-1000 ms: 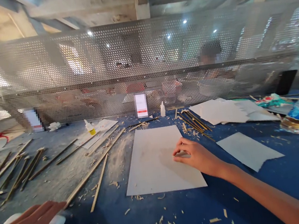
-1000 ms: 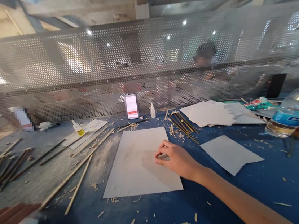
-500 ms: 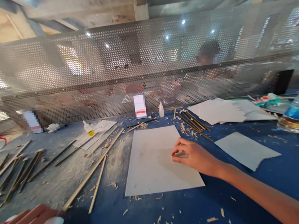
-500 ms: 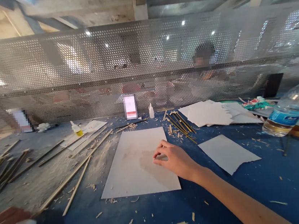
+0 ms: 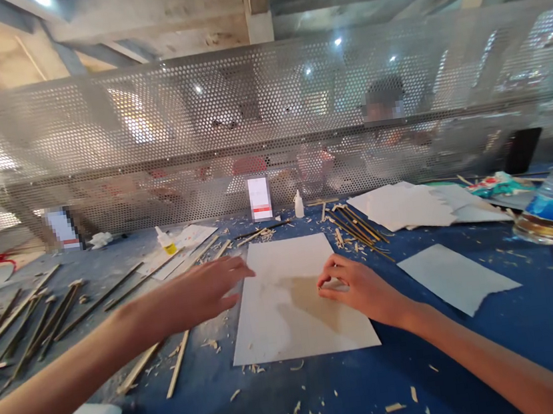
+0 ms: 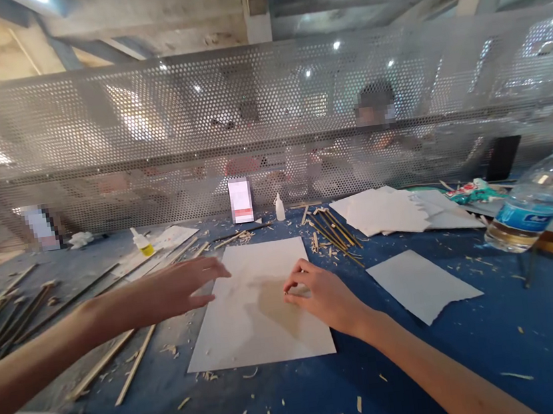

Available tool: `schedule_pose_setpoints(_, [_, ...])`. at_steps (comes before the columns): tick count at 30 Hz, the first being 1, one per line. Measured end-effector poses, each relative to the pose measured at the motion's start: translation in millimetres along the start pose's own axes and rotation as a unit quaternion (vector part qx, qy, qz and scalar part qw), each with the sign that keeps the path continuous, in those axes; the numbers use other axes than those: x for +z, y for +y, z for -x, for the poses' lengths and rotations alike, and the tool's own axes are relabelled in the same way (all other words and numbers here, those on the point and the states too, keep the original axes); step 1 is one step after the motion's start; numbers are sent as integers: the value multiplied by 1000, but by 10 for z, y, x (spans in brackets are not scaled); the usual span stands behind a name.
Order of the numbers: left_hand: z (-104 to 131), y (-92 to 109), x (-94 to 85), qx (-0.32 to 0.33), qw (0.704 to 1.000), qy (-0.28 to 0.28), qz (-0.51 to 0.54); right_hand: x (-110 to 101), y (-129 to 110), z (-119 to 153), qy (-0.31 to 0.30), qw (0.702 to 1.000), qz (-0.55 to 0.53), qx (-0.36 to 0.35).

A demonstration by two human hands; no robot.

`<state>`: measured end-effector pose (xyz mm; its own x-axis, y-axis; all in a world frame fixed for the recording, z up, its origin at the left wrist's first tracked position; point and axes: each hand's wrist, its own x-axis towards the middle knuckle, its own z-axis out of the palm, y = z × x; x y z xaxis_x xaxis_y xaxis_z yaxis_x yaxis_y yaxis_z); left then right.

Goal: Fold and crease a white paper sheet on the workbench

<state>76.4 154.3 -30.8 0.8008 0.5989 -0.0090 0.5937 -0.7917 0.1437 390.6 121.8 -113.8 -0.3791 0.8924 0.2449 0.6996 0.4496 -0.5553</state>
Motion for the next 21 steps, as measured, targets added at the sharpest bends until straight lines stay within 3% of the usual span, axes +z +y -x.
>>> schedule_pose_setpoints(2, [-266,-62,60,20,999,-32,-2,-4,11,3,0,1000,0,-3])
schedule_pose_setpoints(4, [-494,-126,120,2,997,-76,1,-4,29,6,3,1000,0,-2])
schedule_pose_setpoints(6, [-611,-166,159,-11,992,-122,18,1,45,9,6,1000,0,-1])
schedule_pose_setpoints(11, [-486,-106,204,10,981,-184,64,40,44,17,0,1000,1,-8])
schedule_pose_setpoints(16, [-306,-57,338,-20,979,-189,75,75,3,11,-11,1000,-14,-11])
schedule_pose_setpoints(21, [-273,-83,407,-13,981,-174,90,63,0,-3,-9,1000,-9,-6])
